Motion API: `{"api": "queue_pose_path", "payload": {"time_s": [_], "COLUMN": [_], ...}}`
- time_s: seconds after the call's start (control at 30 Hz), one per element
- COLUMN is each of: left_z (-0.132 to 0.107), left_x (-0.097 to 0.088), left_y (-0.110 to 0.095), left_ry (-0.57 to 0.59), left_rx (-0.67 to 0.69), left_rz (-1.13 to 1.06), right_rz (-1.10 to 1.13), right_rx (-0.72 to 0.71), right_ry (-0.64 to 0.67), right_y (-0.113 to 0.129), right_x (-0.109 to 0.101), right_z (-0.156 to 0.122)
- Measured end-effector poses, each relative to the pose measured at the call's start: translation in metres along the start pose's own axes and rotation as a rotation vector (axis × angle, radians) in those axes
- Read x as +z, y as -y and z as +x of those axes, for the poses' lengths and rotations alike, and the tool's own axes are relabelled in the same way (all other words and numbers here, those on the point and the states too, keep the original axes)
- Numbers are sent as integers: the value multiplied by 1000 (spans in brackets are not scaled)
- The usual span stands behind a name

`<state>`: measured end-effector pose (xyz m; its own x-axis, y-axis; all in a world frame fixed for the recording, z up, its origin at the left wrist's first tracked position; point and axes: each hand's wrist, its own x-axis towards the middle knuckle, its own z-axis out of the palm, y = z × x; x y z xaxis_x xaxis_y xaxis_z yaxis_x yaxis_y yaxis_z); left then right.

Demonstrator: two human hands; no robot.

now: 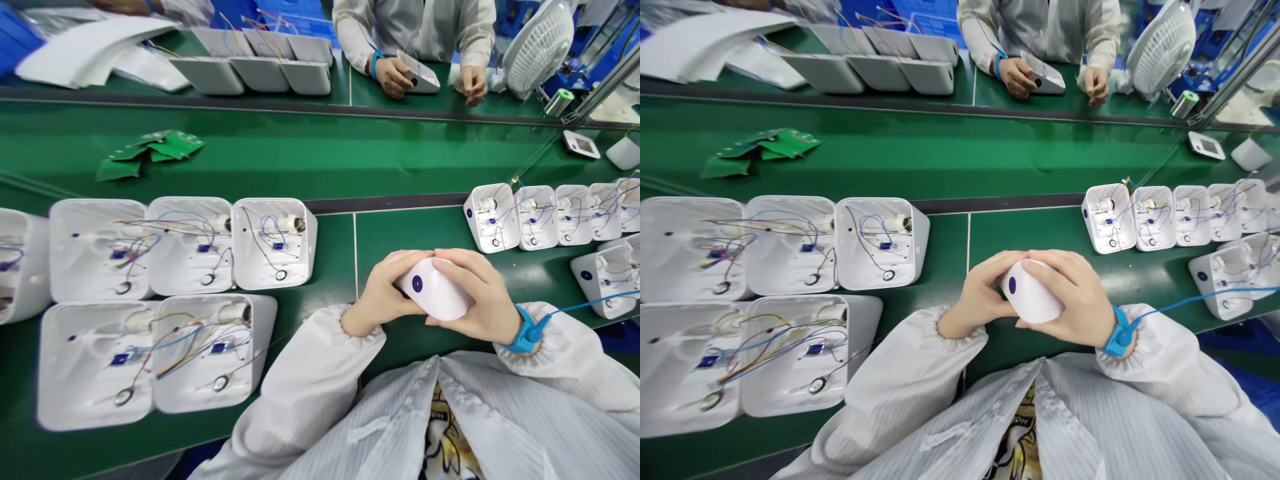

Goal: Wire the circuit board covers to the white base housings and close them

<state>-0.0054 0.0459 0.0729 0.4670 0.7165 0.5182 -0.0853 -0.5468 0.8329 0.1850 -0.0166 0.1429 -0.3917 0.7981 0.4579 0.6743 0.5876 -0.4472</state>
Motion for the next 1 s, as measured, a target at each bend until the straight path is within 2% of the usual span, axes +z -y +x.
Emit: {"api": "queue_pose_path", "payload": {"time_s": [0.1, 0.23, 0.33, 0.5, 0.57, 0.67, 0.73, 0.8, 0.9, 1.0], "left_z": [-3, -8, -10, -8, -8, -10, -13, -14, -14, -11], "left_x": [-2, 0, 2, 9, 12, 18, 21, 24, 26, 23], "left_y": [4, 10, 11, 15, 17, 15, 12, 9, 6, 5], "left_ry": [-54, -211, -284, -345, -323, -190, -114, -97, -144, -185], "left_rx": [-91, -232, -312, -383, -364, -358, -390, -414, -412, -434], "left_rz": [-79, -331, -517, -674, -697, -703, -666, -615, -591, -628], "right_rz": [19, 171, 254, 306, 368, 548, 664, 705, 702, 570], "right_rx": [-5, 142, 287, 413, 476, 658, 787, 851, 813, 613], "right_ry": [86, 31, 8, 117, 96, 44, 60, 104, 165, 266], "right_y": [-6, -19, -28, -45, -53, -64, -69, -73, -79, -84], "right_x": [-7, -9, -3, 18, 30, 48, 54, 56, 54, 52], "right_z": [1, -10, -22, -35, -40, -48, -52, -54, -52, -51]}}
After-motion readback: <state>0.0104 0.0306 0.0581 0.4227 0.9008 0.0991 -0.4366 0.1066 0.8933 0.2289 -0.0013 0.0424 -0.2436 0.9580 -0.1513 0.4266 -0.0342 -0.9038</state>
